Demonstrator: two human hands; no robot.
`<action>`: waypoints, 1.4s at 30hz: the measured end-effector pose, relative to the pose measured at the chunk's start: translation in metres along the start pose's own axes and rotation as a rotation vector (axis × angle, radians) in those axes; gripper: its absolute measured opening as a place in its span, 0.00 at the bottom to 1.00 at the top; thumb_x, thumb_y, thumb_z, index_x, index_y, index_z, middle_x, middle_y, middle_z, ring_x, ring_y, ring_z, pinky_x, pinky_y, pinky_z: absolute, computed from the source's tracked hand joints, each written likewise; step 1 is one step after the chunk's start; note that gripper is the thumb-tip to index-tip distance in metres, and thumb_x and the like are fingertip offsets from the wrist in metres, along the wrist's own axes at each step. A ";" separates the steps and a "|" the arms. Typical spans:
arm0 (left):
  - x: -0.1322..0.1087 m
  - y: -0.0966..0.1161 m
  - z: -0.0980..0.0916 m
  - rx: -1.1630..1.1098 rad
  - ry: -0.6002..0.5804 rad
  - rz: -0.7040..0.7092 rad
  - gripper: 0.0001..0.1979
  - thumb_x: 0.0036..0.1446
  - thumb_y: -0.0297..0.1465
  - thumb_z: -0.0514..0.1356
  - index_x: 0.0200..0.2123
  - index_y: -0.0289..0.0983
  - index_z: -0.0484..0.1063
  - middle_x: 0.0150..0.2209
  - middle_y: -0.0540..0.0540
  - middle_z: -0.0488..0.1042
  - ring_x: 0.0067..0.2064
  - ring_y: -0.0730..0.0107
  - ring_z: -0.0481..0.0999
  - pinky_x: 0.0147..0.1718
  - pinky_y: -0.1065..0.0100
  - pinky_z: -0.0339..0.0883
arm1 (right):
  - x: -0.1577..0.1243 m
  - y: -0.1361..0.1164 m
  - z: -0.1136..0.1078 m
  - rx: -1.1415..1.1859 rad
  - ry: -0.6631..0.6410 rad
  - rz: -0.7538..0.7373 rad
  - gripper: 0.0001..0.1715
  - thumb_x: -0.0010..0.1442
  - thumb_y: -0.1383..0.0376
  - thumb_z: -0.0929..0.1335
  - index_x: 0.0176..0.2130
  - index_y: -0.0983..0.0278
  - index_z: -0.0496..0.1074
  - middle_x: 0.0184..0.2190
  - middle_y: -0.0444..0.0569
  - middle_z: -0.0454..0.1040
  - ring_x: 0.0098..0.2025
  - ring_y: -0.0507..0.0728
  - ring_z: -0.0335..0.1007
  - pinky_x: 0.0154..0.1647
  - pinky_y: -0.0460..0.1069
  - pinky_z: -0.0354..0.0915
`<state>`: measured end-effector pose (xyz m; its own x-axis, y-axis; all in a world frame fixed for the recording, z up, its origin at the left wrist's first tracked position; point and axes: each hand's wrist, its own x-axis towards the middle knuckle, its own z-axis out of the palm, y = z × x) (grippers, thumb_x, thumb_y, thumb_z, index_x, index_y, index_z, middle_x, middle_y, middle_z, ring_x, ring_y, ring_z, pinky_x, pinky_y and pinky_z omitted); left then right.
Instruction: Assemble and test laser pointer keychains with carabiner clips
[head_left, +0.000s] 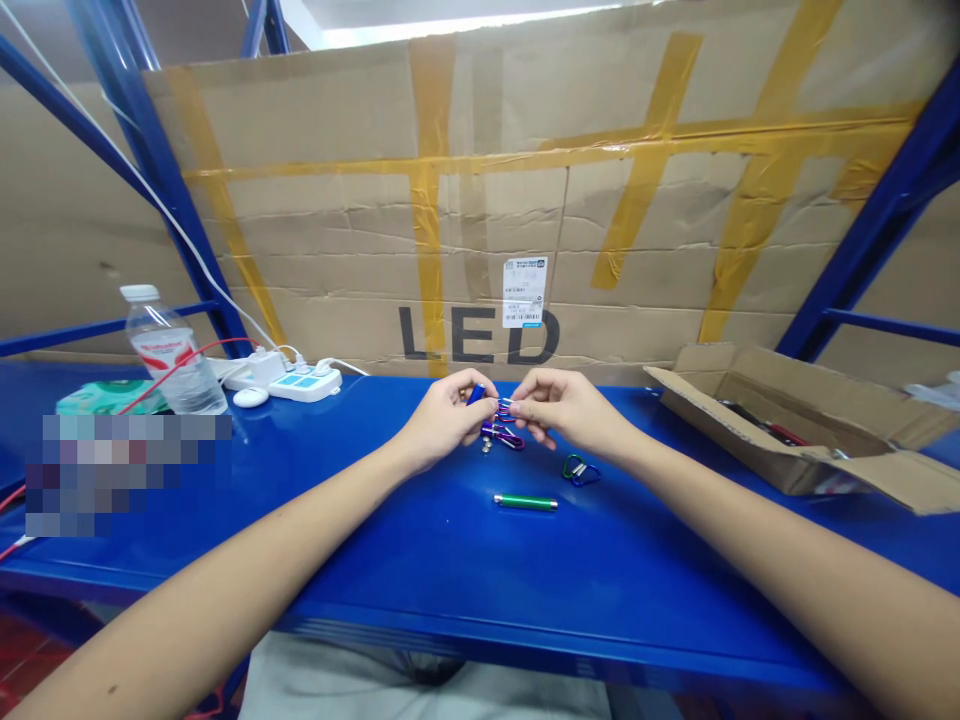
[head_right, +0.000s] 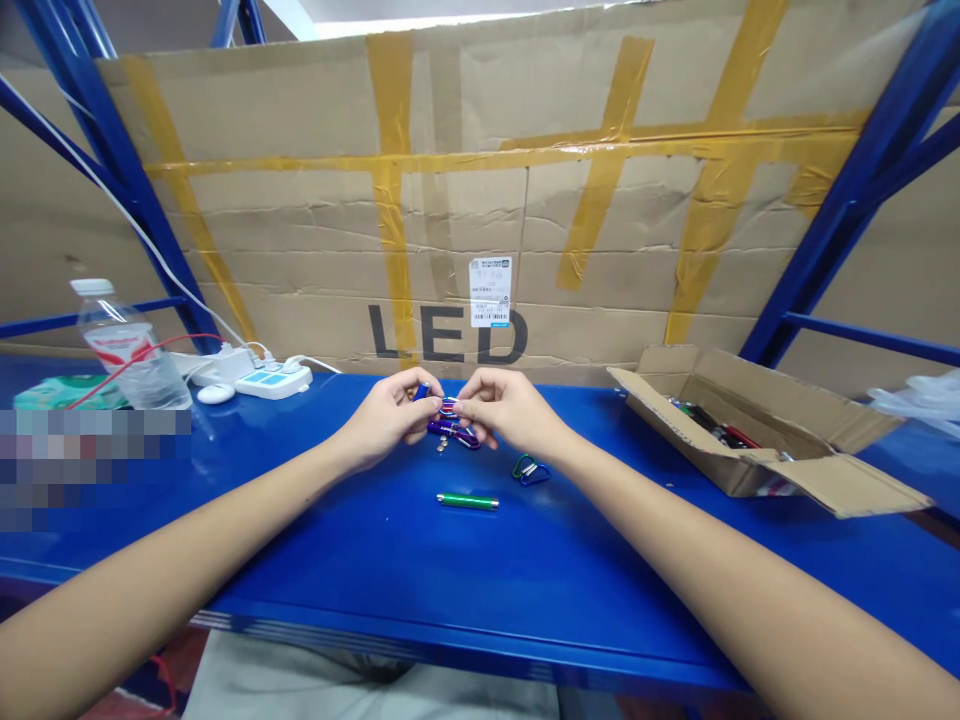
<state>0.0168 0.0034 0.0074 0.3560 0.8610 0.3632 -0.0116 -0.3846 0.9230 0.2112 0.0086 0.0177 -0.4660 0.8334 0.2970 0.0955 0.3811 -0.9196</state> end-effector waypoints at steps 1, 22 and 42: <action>0.000 0.000 0.000 0.006 0.003 0.011 0.07 0.54 0.32 0.62 0.34 0.36 0.66 0.19 0.57 0.64 0.16 0.82 0.60 0.16 0.75 0.52 | 0.000 0.000 0.000 0.000 0.013 -0.016 0.18 0.51 0.55 0.74 0.31 0.65 0.68 0.21 0.44 0.73 0.17 0.48 0.63 0.14 0.45 0.58; 0.003 0.009 -0.002 0.299 -0.003 0.094 0.08 0.52 0.32 0.63 0.33 0.34 0.70 0.25 0.54 0.69 0.24 0.79 0.62 0.25 0.73 0.56 | -0.006 -0.009 0.010 -0.359 -0.015 0.010 0.06 0.55 0.65 0.69 0.28 0.64 0.68 0.21 0.44 0.73 0.23 0.52 0.67 0.25 0.47 0.61; 0.006 -0.009 -0.011 0.044 0.040 -0.089 0.11 0.54 0.36 0.66 0.35 0.36 0.71 0.16 0.57 0.59 0.17 0.81 0.56 0.17 0.74 0.49 | 0.009 0.024 -0.042 -0.959 -0.142 0.183 0.04 0.54 0.69 0.67 0.30 0.64 0.73 0.30 0.48 0.77 0.31 0.55 0.70 0.30 0.48 0.61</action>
<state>0.0087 0.0157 0.0022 0.3162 0.9048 0.2853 0.0598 -0.3192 0.9458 0.2468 0.0417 0.0093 -0.4682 0.8800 0.0796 0.8200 0.4663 -0.3318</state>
